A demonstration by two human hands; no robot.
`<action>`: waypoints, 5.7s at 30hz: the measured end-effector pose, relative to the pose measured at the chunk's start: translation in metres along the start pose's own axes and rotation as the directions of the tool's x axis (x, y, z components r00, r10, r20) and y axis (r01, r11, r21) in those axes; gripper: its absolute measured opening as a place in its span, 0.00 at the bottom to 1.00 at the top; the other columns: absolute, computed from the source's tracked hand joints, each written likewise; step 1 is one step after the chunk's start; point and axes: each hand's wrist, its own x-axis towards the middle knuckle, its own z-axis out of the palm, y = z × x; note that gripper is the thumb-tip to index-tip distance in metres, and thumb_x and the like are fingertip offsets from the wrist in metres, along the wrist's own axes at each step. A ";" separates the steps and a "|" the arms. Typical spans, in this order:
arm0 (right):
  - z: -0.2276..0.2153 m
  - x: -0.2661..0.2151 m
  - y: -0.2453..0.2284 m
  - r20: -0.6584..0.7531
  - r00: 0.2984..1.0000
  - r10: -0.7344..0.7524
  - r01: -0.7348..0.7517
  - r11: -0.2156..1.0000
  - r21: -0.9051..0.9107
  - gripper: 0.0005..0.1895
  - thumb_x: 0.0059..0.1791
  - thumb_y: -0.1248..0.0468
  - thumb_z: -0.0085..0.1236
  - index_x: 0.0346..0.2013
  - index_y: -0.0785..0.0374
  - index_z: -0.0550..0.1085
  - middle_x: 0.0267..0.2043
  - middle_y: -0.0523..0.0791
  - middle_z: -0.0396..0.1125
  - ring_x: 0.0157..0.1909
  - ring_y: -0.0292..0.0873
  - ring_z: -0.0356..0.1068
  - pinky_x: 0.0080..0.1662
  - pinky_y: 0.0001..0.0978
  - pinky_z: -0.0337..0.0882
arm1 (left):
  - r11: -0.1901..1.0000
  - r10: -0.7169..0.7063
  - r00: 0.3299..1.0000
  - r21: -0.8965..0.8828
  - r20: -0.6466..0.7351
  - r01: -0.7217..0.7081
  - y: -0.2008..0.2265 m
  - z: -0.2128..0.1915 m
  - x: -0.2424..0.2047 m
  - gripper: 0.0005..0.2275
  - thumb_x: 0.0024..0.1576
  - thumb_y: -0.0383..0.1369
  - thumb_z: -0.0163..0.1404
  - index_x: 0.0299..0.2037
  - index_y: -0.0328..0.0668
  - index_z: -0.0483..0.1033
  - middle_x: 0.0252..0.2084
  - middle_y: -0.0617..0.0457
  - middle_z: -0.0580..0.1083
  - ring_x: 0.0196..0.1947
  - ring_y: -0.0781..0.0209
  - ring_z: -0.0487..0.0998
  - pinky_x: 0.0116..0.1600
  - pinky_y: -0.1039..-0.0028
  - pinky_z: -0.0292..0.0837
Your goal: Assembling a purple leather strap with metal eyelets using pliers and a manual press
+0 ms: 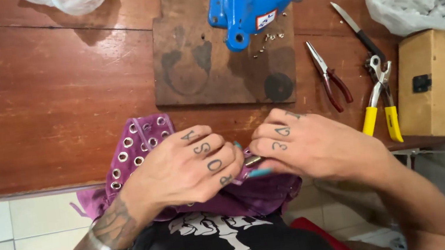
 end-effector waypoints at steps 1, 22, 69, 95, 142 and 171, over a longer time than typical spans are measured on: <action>0.001 -0.002 -0.001 0.040 0.999 0.000 0.004 0.995 -0.096 0.09 0.49 0.62 0.39 0.29 0.65 0.64 0.26 0.47 0.57 0.30 0.48 0.59 0.35 0.33 0.65 | 1.000 0.009 1.000 0.021 0.003 -0.009 0.001 -0.001 0.001 0.10 0.57 0.30 0.38 0.25 0.39 0.69 0.23 0.51 0.63 0.24 0.59 0.65 0.36 0.72 0.66; 0.023 0.006 0.021 0.289 0.939 0.186 -0.327 0.742 0.585 0.15 0.50 0.60 0.35 0.20 0.61 0.63 0.13 0.44 0.56 0.19 0.45 0.59 0.25 0.34 0.63 | 0.980 -0.087 0.992 -0.172 0.092 0.101 -0.002 0.007 -0.021 0.12 0.58 0.32 0.35 0.23 0.42 0.64 0.20 0.54 0.58 0.22 0.58 0.62 0.32 0.74 0.63; 0.088 0.043 0.077 -0.826 0.107 0.553 -0.394 0.786 0.476 0.03 0.43 0.69 0.55 0.29 0.61 0.69 0.35 0.44 0.69 0.46 0.40 0.68 0.64 0.52 0.41 | 0.948 -0.286 0.950 0.181 0.126 0.261 0.041 -0.016 -0.037 0.07 0.53 0.20 0.40 0.39 0.28 0.69 0.30 0.46 0.69 0.26 0.58 0.70 0.29 0.70 0.65; 0.081 0.054 0.066 -0.884 0.078 0.461 -0.435 0.814 0.386 0.06 0.37 0.72 0.61 0.24 0.67 0.72 0.34 0.50 0.68 0.45 0.50 0.68 0.59 0.48 0.57 | 0.959 -0.219 0.972 0.204 0.086 0.198 0.048 -0.019 -0.025 0.06 0.52 0.20 0.45 0.39 0.28 0.68 0.31 0.48 0.69 0.26 0.60 0.69 0.30 0.70 0.65; 0.048 -0.040 -0.029 -0.362 0.761 0.539 -0.358 0.814 0.458 0.28 0.36 0.51 0.52 0.43 0.67 0.67 0.40 0.51 0.65 0.44 0.53 0.66 0.52 0.49 0.61 | 0.171 -0.557 0.062 0.041 0.828 0.984 -0.007 -0.029 0.083 0.04 0.36 0.33 0.50 0.16 0.45 0.77 0.14 0.54 0.72 0.23 0.53 0.76 0.32 0.72 0.68; -0.012 -0.094 0.005 -0.101 0.623 0.776 -0.451 0.461 0.764 0.07 0.36 0.66 0.59 0.18 0.67 0.70 0.12 0.41 0.58 0.17 0.31 0.54 0.22 0.21 0.57 | 0.007 -0.157 0.501 -0.506 0.851 0.863 -0.043 -0.033 0.019 0.10 0.40 0.31 0.59 0.29 0.35 0.78 0.17 0.56 0.69 0.20 0.72 0.63 0.26 0.83 0.60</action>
